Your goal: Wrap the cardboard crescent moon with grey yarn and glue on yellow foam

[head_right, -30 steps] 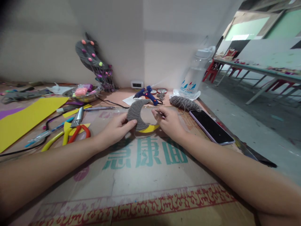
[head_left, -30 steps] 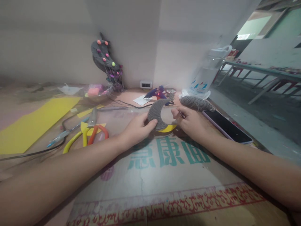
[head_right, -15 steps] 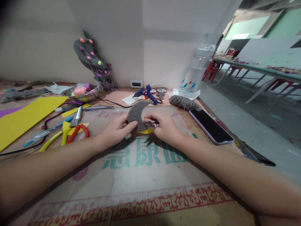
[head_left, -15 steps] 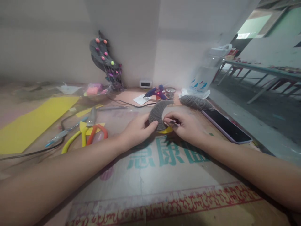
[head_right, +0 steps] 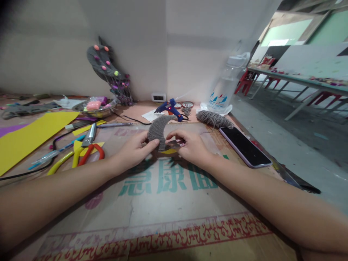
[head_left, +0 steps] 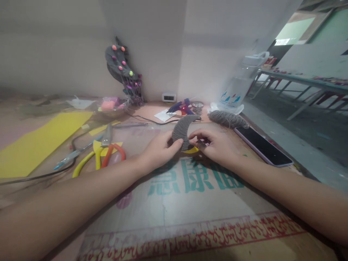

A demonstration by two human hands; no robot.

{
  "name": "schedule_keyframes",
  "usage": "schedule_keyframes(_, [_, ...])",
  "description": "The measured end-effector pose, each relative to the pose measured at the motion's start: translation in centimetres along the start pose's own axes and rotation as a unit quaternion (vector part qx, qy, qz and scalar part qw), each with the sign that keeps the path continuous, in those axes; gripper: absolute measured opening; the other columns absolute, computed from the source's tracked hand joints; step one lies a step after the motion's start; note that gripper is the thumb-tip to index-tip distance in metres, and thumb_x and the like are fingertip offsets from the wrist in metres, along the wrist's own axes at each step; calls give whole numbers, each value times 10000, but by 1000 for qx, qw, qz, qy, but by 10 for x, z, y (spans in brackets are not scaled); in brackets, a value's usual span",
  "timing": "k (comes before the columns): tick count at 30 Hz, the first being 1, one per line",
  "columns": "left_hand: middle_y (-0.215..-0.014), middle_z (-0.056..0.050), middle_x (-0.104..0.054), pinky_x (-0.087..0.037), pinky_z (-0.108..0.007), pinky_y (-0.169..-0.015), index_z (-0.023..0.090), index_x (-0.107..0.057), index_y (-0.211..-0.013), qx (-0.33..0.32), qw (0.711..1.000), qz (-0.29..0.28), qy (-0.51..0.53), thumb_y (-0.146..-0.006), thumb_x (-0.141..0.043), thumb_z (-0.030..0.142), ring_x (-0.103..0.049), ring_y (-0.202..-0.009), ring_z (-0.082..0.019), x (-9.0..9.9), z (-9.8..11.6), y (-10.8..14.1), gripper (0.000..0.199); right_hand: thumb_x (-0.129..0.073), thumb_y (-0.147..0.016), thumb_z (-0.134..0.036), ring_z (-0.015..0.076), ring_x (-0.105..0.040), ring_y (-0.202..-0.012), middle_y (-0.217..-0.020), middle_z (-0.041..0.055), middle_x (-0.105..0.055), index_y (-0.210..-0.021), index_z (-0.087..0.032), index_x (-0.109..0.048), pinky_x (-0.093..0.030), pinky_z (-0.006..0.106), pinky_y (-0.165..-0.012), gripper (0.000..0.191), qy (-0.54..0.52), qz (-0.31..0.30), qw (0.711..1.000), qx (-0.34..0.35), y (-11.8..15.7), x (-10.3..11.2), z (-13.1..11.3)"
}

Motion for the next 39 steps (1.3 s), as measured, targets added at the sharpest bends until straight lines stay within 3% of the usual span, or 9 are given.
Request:
schedule_keyframes(5, [-936, -45, -705, -468, -281, -704, 146, -638, -1006, -47, 998, -21, -36, -907, -473, 288, -631, -805, -184, -2, 11, 2, 240, -586, -851, -248, 122, -548, -605, -701, 17, -660, -821, -163, -686, -403, 234, -553, 135, -18, -14, 999, 22, 3, -7, -3])
schedule_keyframes(13, [-964, -54, -699, -488, -291, -728, 144, -633, -1035, -23, 1000, -10, -8, -910, -478, 320, -636, -833, -195, -1, 4, 0, 266, -500, -861, -177, 119, -511, -617, -707, 7, -618, -797, -169, -605, -368, 231, -564, 124, 17, -21, 999, 27, 1, -3, -7])
schedule_keyframes(20, [-960, -69, -695, -489, -307, -750, 126, -631, -1019, 17, 999, 0, 34, -896, -495, 337, -633, -849, -206, -1, -4, 0, 280, -442, -920, -307, 136, -506, -642, -690, 6, -557, -731, -194, -506, -377, 247, -584, 230, 3, 13, 999, -44, -3, 5, 9])
schedule_keyframes(24, [-972, -61, -705, -483, -287, -748, 131, -630, -1000, 40, 996, 7, 78, -883, -508, 320, -634, -857, -196, -1, -6, -1, 253, -581, -858, -381, 162, -541, -635, -681, 23, -598, -744, -189, -528, -406, 270, -595, 230, 91, 19, 992, -81, -5, 17, 10])
schedule_keyframes(30, [-1061, -53, -718, -487, -263, -813, 138, -635, -1016, 46, 989, 23, 136, -874, -498, 264, -647, -957, -188, 1, -8, -4, 234, -431, -945, -257, 238, -636, -982, -1127, 123, -685, -1145, -156, -592, -492, 355, -821, 276, 165, 4, 982, 95, 0, 15, -20])
schedule_keyframes(34, [-1085, -57, -713, -490, -276, -827, 141, -636, -1033, 47, 990, 23, 132, -879, -501, 271, -644, -978, -195, 1, -11, -3, 243, -436, -952, -220, 238, -640, -1023, -1101, 117, -702, -1127, -149, -619, -492, 393, -897, 262, 159, 6, 976, 151, 4, 9, -24])
schedule_keyframes(39, [-1074, -52, -718, -495, -278, -829, 147, -641, -1034, 45, 989, 18, 139, -883, -501, 274, -648, -971, -193, 0, -10, -3, 241, -470, -941, -211, 243, -654, -990, -1071, 114, -716, -1102, -149, -652, -507, 400, -873, 250, 194, -18, 971, 141, 3, 7, -24])
Point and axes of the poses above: each hand's wrist, its own y-axis away from the middle knuckle, its own x-axis out of the back of the hand, z = x × y, the point moved 9 cm from there along -y, towards the middle knuckle
